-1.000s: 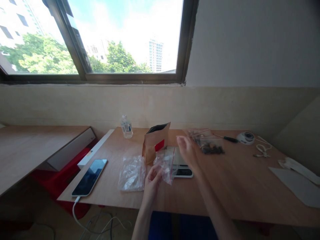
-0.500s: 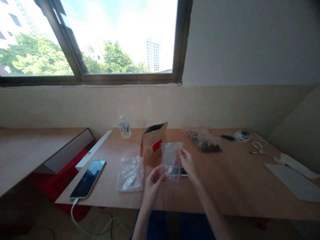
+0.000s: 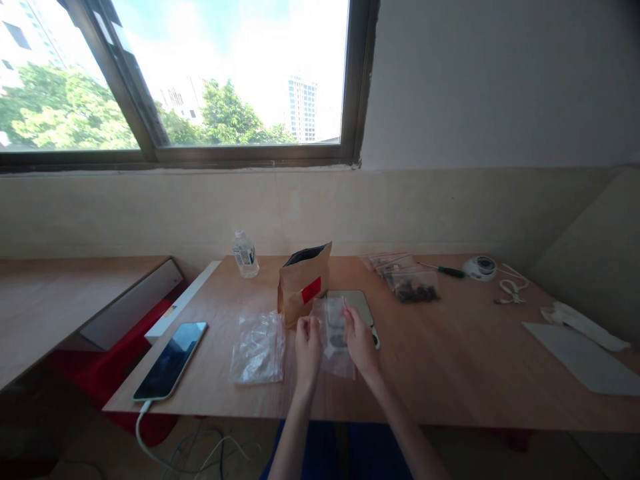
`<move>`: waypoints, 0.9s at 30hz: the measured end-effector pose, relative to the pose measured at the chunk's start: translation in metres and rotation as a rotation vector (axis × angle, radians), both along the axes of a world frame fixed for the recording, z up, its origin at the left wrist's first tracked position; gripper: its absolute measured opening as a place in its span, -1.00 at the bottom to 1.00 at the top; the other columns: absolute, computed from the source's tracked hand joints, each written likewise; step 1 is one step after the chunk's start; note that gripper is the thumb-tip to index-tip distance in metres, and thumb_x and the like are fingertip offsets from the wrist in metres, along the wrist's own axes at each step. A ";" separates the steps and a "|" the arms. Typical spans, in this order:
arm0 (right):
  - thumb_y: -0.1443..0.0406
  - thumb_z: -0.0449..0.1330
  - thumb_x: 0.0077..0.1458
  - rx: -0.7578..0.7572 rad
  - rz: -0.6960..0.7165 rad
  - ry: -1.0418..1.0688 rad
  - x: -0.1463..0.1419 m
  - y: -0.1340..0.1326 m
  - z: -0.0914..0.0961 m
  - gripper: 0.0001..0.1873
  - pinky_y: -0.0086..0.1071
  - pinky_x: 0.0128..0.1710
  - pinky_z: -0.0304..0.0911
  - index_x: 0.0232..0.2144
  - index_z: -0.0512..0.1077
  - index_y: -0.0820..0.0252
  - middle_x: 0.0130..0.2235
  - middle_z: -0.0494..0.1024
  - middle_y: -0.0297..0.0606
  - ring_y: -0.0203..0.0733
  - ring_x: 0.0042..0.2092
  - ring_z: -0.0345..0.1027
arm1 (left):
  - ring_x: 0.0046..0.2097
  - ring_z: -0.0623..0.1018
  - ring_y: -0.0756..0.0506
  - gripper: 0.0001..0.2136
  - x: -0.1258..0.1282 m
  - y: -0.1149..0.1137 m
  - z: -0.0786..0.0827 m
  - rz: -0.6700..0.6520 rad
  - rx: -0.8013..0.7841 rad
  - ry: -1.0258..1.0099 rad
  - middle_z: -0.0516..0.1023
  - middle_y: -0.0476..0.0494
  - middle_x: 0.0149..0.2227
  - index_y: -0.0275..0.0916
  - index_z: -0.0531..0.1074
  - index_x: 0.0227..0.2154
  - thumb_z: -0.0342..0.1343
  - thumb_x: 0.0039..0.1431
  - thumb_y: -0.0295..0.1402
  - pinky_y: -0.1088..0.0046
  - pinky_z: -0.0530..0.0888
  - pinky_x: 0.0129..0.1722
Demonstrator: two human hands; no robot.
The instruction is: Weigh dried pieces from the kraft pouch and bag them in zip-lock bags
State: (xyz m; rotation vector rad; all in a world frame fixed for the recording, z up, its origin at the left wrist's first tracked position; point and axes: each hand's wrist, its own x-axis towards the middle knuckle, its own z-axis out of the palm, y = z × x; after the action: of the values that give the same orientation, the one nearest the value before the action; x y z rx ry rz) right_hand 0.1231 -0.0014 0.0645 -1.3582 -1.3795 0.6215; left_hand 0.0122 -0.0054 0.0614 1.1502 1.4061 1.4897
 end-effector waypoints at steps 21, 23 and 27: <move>0.23 0.12 0.03 -0.085 -0.695 -0.978 0.186 0.093 -0.065 -0.43 -0.11 -0.11 0.16 0.05 0.16 0.41 0.04 0.21 0.25 0.18 -0.05 0.23 | 0.10 0.34 -0.38 -0.45 -0.138 0.005 -0.018 0.420 -0.058 1.087 0.24 -0.54 0.12 -0.42 0.11 0.16 -0.19 0.21 -0.13 0.02 0.32 -0.03; 0.29 0.10 0.03 -0.097 -0.660 -0.979 0.184 0.089 -0.064 -0.47 -0.14 -0.13 0.18 0.05 0.16 0.41 0.06 0.20 0.26 0.15 -0.05 0.26 | 0.21 0.21 -0.34 -0.52 -0.129 0.004 -0.029 0.244 -0.058 1.224 0.13 -0.41 0.23 -0.28 0.13 0.18 -0.23 0.25 -0.19 0.02 0.23 0.07; 0.36 0.06 0.00 -0.078 -0.618 -0.862 0.186 0.087 -0.062 -0.51 -0.18 -0.12 0.19 0.01 0.21 0.45 0.08 0.21 0.27 0.13 -0.02 0.27 | 0.30 -0.03 -0.36 -0.50 -0.122 0.000 -0.050 -0.096 -0.212 1.378 0.01 -0.30 0.30 -0.24 0.08 0.22 -0.24 0.26 -0.21 -0.03 0.04 0.17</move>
State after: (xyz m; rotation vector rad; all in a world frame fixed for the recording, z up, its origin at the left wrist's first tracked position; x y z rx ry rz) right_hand 0.3091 0.0855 0.0021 -2.1163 -1.4443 -0.3850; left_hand -0.1101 -0.0054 0.0110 2.1894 2.1923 0.2821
